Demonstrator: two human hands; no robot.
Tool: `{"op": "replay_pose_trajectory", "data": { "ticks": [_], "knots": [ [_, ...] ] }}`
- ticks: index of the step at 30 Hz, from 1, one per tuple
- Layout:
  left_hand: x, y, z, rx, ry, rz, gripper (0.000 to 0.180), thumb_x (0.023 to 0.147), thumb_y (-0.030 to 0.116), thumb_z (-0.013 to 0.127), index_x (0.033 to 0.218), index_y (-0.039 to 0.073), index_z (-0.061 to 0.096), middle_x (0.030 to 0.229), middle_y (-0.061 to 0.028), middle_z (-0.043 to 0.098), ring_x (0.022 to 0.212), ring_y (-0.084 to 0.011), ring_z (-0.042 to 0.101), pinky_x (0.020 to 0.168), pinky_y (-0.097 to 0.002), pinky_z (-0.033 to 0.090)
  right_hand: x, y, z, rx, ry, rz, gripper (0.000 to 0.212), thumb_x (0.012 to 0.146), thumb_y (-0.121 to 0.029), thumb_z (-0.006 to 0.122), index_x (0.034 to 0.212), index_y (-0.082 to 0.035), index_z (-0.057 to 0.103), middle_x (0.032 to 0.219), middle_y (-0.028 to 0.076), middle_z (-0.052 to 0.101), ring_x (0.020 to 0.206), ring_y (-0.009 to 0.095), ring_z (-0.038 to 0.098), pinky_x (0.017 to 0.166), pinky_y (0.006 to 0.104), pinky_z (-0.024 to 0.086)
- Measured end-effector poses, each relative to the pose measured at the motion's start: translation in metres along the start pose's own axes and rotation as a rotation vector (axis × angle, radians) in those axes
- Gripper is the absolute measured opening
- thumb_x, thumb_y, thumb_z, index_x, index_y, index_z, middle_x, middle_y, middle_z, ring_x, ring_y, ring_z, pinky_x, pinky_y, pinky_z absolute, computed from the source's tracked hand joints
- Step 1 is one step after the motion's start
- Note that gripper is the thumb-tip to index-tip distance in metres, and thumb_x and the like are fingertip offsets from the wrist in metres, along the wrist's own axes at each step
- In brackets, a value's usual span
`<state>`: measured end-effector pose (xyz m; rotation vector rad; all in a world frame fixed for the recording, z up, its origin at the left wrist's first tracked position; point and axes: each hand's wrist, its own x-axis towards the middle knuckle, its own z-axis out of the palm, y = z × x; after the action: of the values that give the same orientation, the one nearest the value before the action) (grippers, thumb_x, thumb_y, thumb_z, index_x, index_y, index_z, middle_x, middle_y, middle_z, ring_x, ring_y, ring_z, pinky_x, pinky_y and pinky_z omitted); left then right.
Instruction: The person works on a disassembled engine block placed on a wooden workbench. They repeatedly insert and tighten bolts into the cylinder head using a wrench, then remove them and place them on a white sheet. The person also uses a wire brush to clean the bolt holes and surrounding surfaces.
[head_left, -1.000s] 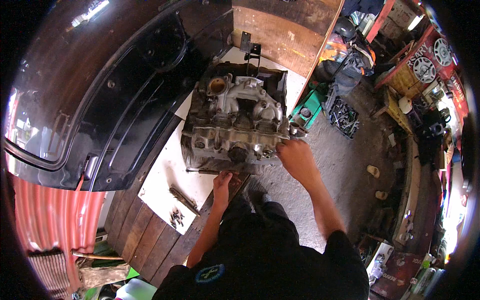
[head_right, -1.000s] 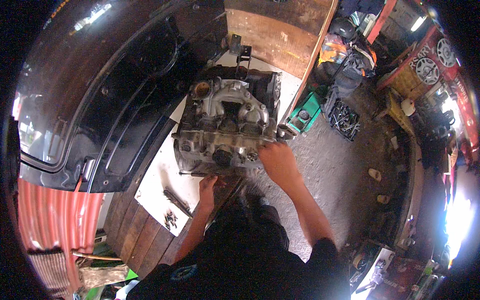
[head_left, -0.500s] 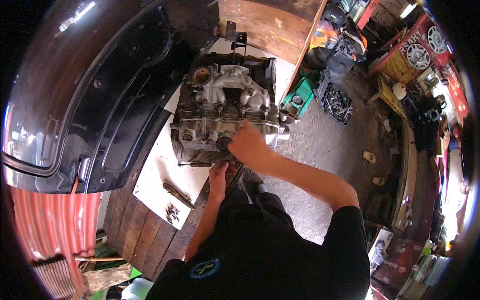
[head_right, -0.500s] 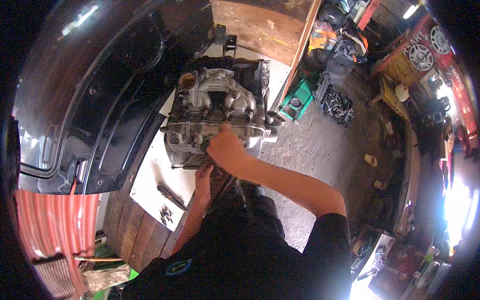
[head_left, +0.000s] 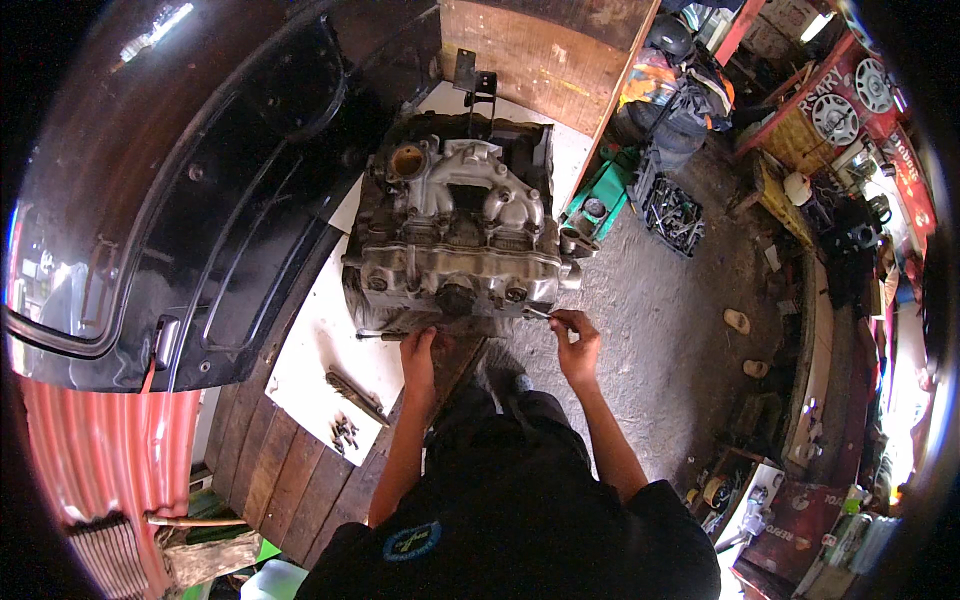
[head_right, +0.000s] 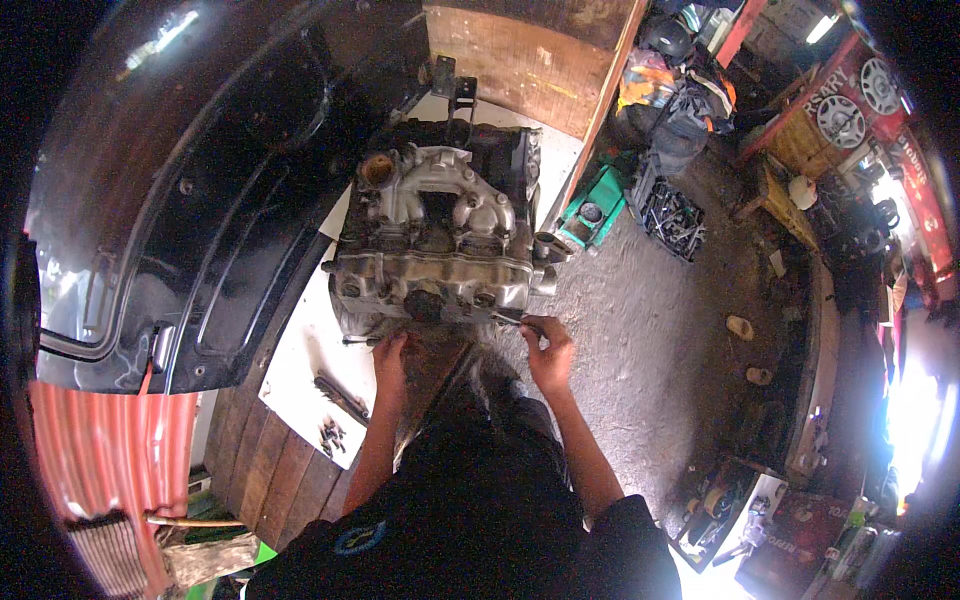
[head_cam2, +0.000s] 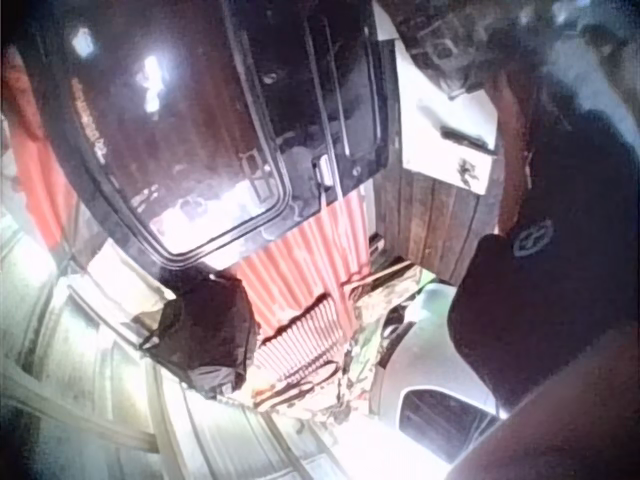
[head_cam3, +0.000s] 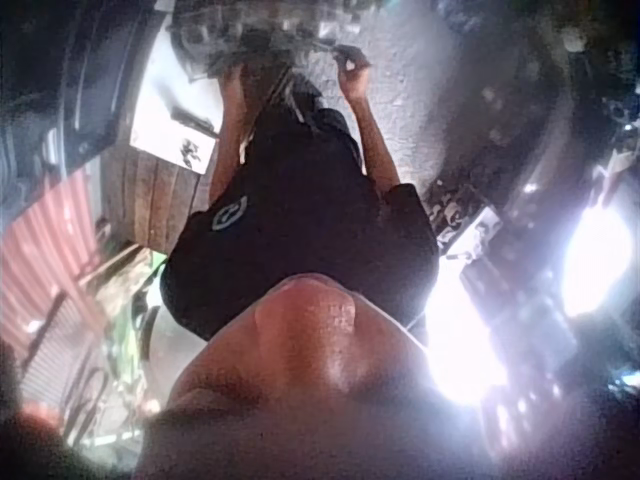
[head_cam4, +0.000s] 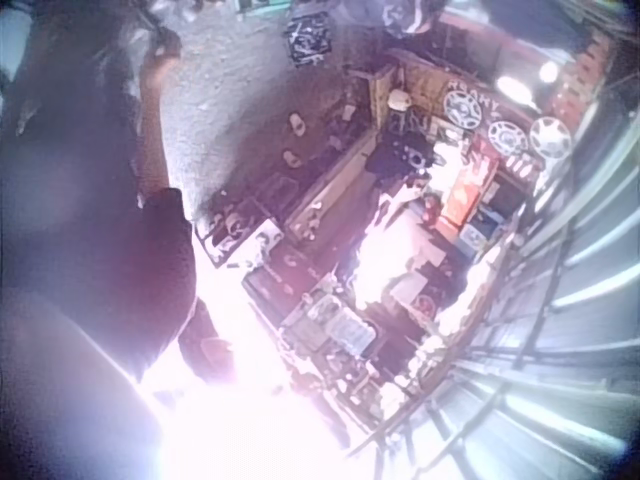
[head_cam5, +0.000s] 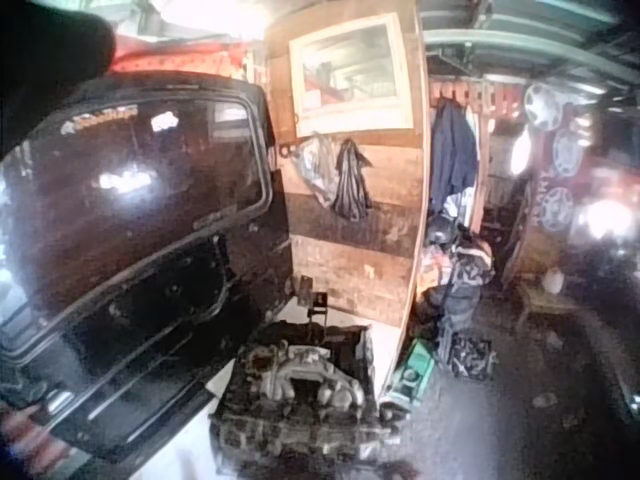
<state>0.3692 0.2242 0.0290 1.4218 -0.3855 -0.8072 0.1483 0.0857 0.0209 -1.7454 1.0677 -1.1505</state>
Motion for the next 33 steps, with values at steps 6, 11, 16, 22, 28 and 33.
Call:
{"op": "replay_pose_trajectory", "data": {
  "ticks": [6, 11, 16, 22, 28, 33],
  "knots": [
    [0.005, -0.002, 0.009, -0.042, 0.02, 0.003, 0.022, 0.094, 0.016, 0.054, 0.094, -0.002, 0.067, 0.077, -0.0075, 0.065, 0.072, -0.0174, 0.063, 0.071, -0.0309, 0.05, -0.008, -0.007, 0.029, -0.042, 0.067, 0.077, 0.01, 0.087, -0.006, 0.068, 0.093, 0.001, 0.066, 0.084, 0.01, 0.067, 0.079, 0.017, 0.064, 0.074, 0.0299, 0.049],
    [0.002, 0.006, 0.01, 0.042, 0.043, 0.051, 0.022, 0.095, 0.015, 0.053, 0.097, -0.002, 0.066, 0.082, -0.0081, 0.066, 0.072, -0.017, 0.063, 0.07, -0.0314, 0.051, -0.02, -0.002, 0.047, -0.08, 0.144, 0.07, 0.011, 0.089, -0.009, 0.066, 0.093, 0.001, 0.064, 0.08, 0.01, 0.068, 0.076, 0.017, 0.065, 0.072, 0.0305, 0.051],
    [0.002, 0.002, -0.004, 0.01, -0.011, 0.028, 0.022, 0.095, 0.014, 0.052, 0.099, -0.003, 0.066, 0.087, -0.0091, 0.067, 0.074, -0.0178, 0.064, 0.071, -0.0327, 0.053, -0.027, 0.001, 0.052, -0.126, 0.146, 0.091, 0.013, 0.088, -0.012, 0.068, 0.09, 0.0, 0.065, 0.078, 0.011, 0.069, 0.074, 0.019, 0.066, 0.07, 0.0328, 0.052],
    [-0.001, -0.007, -0.014, 0.001, 0.061, -0.057, 0.024, 0.093, 0.02, 0.054, 0.095, 0.001, 0.069, 0.09, -0.0069, 0.068, 0.082, -0.0191, 0.062, 0.083, -0.0326, 0.045, -0.025, -0.004, 0.053, -0.043, 0.126, 0.183, 0.018, 0.087, -0.018, 0.07, 0.089, -0.001, 0.067, 0.079, 0.014, 0.07, 0.07, 0.025, 0.069, 0.066, 0.0372, 0.052],
    [-0.008, 0.012, -0.004, 0.005, 0.14, -0.051, 0.02, 0.094, 0.015, 0.056, 0.096, -0.001, 0.066, 0.086, -0.0099, 0.069, 0.072, -0.0177, 0.065, 0.069, -0.031, 0.051, -0.019, 0.001, 0.041, -0.105, 0.045, 0.157, 0.017, 0.083, -0.018, 0.074, 0.089, -0.002, 0.068, 0.074, 0.012, 0.069, 0.063, 0.022, 0.068, 0.059, 0.0336, 0.052],
    [0.001, -0.012, -0.023, -0.129, 0.062, -0.041, 0.019, 0.095, 0.015, 0.056, 0.092, 0.0, 0.066, 0.086, -0.0082, 0.069, 0.071, -0.0163, 0.065, 0.066, -0.0302, 0.05, 0.038, -0.06, -0.02, -0.398, -0.237, -0.135, 0.017, 0.081, -0.02, 0.075, 0.089, -0.006, 0.068, 0.072, 0.01, 0.068, 0.057, 0.022, 0.064, 0.054, 0.0342, 0.052]
  ]
}}
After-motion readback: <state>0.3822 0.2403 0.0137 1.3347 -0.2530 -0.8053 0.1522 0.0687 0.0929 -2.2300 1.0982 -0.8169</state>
